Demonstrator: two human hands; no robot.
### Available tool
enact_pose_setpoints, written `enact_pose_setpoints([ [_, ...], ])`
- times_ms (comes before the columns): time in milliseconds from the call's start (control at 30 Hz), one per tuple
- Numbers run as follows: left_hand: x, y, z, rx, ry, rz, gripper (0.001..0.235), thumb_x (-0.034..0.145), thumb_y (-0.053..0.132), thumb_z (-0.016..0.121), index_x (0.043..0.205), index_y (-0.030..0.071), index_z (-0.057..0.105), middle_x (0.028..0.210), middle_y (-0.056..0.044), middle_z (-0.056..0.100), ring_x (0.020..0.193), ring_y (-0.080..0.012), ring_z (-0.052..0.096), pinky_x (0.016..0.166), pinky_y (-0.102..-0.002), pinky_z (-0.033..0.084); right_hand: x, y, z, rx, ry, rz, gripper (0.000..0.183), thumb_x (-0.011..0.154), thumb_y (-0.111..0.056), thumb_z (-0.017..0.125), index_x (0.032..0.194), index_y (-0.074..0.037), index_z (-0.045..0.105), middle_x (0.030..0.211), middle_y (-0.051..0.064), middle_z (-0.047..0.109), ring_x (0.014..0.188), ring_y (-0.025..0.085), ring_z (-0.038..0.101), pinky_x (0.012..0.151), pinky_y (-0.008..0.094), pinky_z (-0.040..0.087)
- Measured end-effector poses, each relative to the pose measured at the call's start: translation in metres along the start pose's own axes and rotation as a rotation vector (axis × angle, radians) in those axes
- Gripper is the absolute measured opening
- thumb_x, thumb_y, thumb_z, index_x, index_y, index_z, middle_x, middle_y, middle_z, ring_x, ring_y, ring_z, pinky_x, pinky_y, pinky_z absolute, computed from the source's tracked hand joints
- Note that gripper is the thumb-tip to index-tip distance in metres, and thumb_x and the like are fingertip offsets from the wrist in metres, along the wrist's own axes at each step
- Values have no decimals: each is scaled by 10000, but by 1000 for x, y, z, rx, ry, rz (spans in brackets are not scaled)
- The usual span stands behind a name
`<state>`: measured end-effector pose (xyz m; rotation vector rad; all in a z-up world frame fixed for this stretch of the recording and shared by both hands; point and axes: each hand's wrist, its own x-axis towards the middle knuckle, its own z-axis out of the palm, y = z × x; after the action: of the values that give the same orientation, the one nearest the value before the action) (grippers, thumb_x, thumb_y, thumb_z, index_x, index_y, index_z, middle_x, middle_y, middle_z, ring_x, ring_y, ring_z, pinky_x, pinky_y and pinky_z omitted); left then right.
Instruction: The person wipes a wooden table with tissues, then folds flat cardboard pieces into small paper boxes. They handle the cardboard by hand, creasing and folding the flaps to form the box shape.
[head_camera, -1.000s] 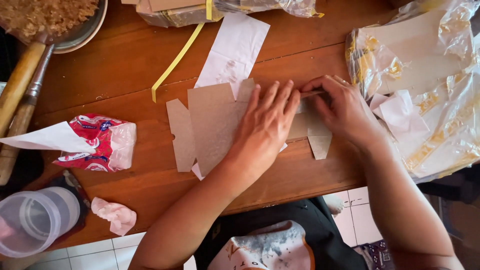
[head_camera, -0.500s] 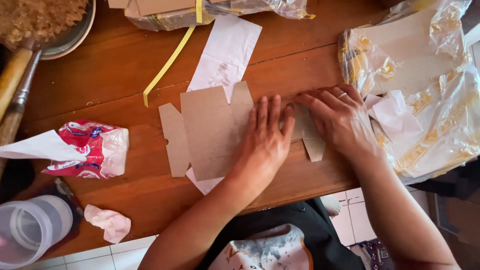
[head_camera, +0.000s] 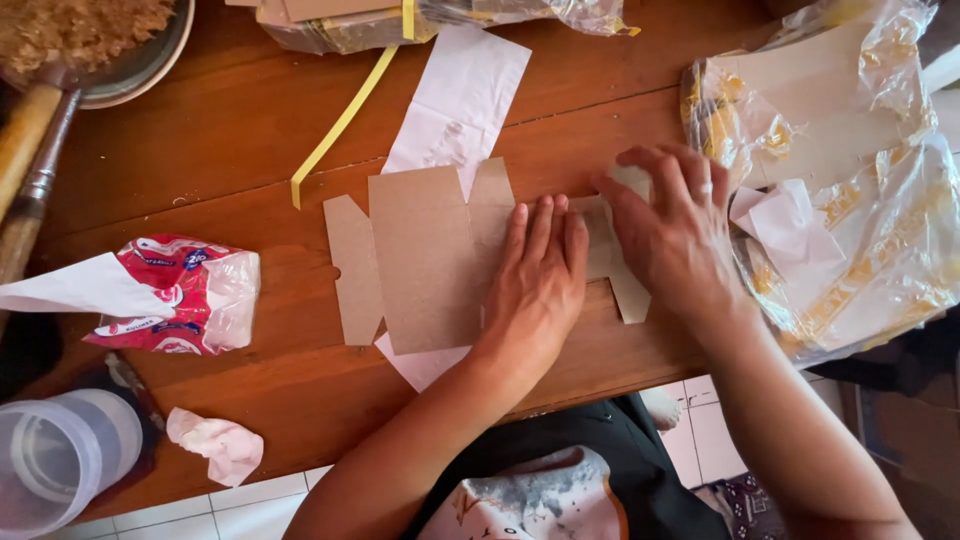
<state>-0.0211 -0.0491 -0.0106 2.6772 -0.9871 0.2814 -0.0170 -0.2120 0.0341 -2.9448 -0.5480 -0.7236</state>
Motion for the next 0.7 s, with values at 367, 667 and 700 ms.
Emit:
enact_pose_setpoints([
  [367,-5,-18,-5,-93,-69,-60,617,882,262,592,1393,-35,414,1312,-204,620,1289,-279,555,1186,-563,201,-25,-28,12,65,-161,169,587,924,-97,481,1499,0,412,1178,-5,730,1112,181,608,1114,437,294],
  [667,4,8,-10,117,-15,-87,523,886,357,618,1296,39,554,1274,-236,586,1243,-372,552,1084,-563,351,-21,20,19,193,-216,187,371,925,-223,649,1295,-242,628,1036,-18,685,1036,204,611,936,381,473],
  [700,6,12,-7,121,1,-82,523,886,357,618,1296,39,554,1274,-236,586,1243,-372,552,1084,-563,351,-11,25,17,183,-202,183,371,925,-223,649,1295,-242,628,1036,-18,685,1036,204,611,936,381,473],
])
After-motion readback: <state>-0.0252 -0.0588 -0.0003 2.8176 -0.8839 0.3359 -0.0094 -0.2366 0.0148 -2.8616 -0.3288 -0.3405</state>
